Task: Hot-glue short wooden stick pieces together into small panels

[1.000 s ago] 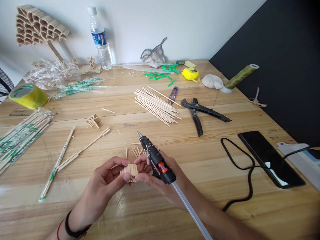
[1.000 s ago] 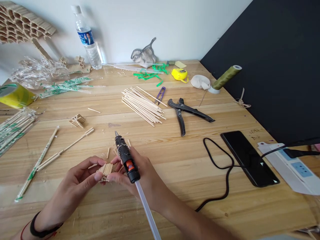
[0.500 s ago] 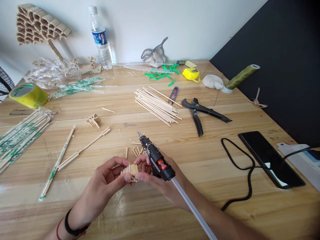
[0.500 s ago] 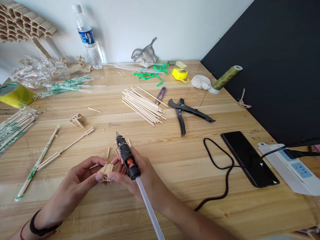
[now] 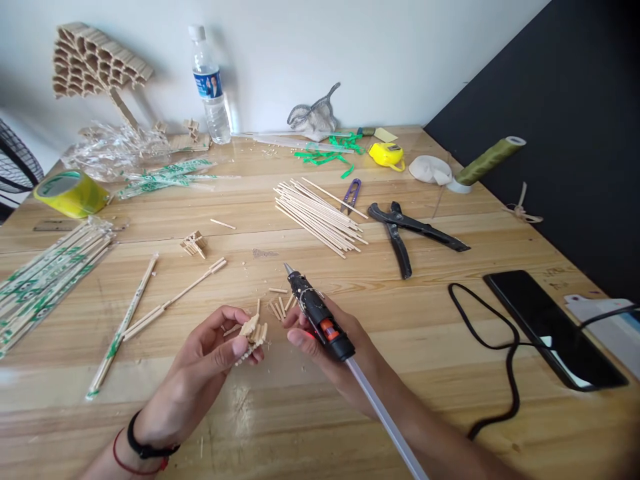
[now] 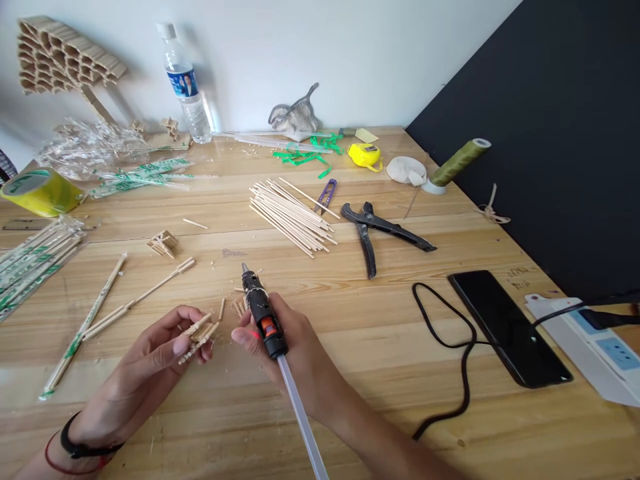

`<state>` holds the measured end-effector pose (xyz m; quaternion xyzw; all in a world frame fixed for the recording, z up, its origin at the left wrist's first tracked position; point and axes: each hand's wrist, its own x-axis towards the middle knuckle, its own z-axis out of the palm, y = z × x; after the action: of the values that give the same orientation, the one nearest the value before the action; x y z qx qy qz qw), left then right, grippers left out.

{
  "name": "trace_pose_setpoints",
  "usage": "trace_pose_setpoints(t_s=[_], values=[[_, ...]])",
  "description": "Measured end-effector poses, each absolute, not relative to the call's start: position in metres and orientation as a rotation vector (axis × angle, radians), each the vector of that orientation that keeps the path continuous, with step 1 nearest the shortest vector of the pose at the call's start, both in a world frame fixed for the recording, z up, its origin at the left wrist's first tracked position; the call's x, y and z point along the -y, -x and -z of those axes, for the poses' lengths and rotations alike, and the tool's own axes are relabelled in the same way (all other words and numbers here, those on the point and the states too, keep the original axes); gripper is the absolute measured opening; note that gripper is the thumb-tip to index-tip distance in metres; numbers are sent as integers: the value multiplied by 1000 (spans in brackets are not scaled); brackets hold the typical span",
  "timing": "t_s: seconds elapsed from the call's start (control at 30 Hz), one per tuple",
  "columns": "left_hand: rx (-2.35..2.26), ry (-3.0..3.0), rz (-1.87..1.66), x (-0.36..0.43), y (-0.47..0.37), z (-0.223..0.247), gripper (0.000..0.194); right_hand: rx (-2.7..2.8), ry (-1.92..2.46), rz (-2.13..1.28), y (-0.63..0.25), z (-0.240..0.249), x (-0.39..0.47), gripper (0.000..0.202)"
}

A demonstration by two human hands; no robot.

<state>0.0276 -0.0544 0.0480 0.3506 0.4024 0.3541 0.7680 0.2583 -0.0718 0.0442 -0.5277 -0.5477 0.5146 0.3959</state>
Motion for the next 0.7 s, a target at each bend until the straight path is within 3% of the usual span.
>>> trace_pose_setpoints(t_s=[0.17,0.47,0.7], values=[[-830,-770,-846,54,-27,-45,33,1426,1395,-1245,-264,-48,69,19],[-762,-830,-842,60,-37,-41,28,1308,1197,-1521,-252,-43,76,44],[-761,-986,-843,61,-39,-31,22,1230,1173,-1560,-251,-44,80,35]])
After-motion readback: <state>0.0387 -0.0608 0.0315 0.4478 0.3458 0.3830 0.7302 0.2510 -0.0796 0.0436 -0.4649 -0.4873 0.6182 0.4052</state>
